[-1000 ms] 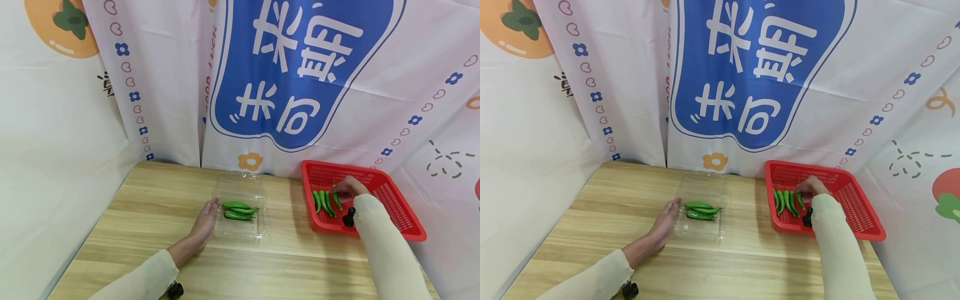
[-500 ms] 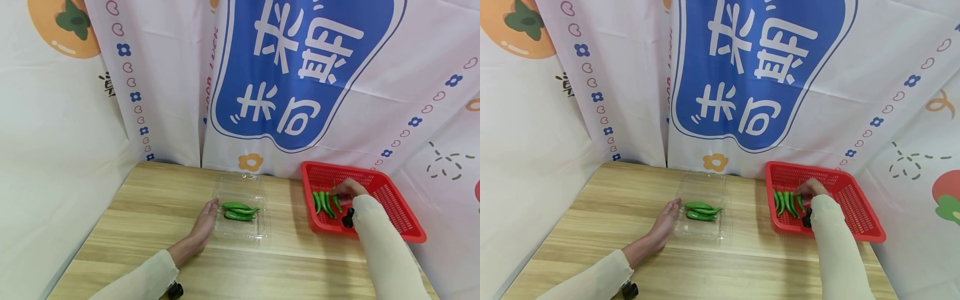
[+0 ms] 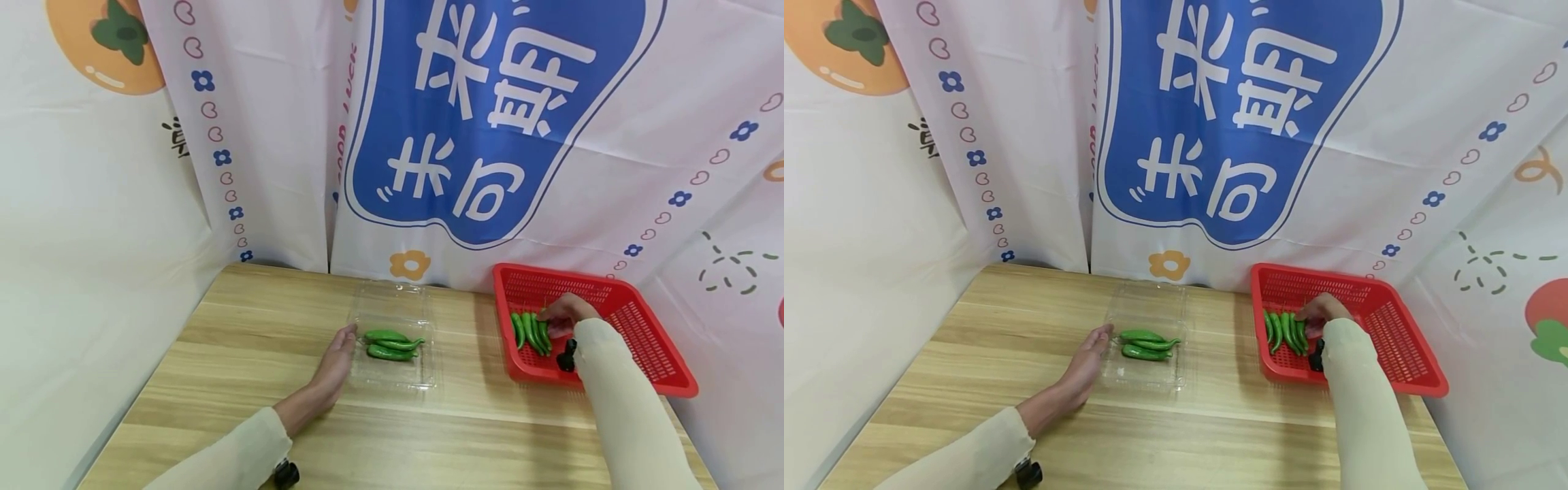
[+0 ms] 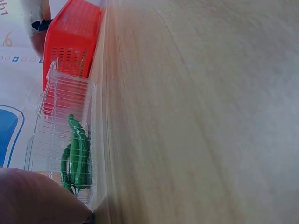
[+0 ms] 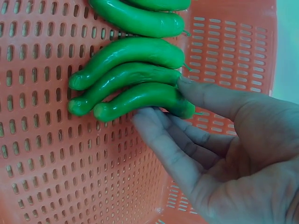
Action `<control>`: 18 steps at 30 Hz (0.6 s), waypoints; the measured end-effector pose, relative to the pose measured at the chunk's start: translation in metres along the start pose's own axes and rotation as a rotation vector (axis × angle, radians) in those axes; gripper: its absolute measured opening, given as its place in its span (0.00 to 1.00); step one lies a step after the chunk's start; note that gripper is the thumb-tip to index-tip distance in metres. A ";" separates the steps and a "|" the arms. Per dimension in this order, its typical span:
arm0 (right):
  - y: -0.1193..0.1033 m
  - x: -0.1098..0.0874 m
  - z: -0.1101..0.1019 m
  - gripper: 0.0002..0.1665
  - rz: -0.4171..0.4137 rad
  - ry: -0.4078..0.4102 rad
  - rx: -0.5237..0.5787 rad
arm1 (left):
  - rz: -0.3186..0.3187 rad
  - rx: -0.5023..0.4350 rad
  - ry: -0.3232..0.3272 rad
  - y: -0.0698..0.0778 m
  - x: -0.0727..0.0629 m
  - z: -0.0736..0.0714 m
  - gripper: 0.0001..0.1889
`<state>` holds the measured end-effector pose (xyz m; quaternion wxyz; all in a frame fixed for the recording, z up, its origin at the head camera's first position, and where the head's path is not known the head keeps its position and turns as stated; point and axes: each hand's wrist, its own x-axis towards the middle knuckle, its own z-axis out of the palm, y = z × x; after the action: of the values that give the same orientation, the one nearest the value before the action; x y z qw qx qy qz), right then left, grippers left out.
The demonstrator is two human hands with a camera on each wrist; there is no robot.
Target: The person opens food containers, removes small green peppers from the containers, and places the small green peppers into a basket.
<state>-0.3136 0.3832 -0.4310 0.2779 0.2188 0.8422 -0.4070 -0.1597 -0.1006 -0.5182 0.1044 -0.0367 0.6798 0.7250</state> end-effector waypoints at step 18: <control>-0.001 -0.002 -0.001 0.21 -0.002 -0.014 -0.088 | 0.001 0.001 -0.012 0.000 -0.001 0.000 0.29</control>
<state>-0.3127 0.3836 -0.4283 0.2927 0.2027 0.8576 -0.3712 -0.1591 -0.1007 -0.5176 0.1079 -0.0319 0.6797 0.7248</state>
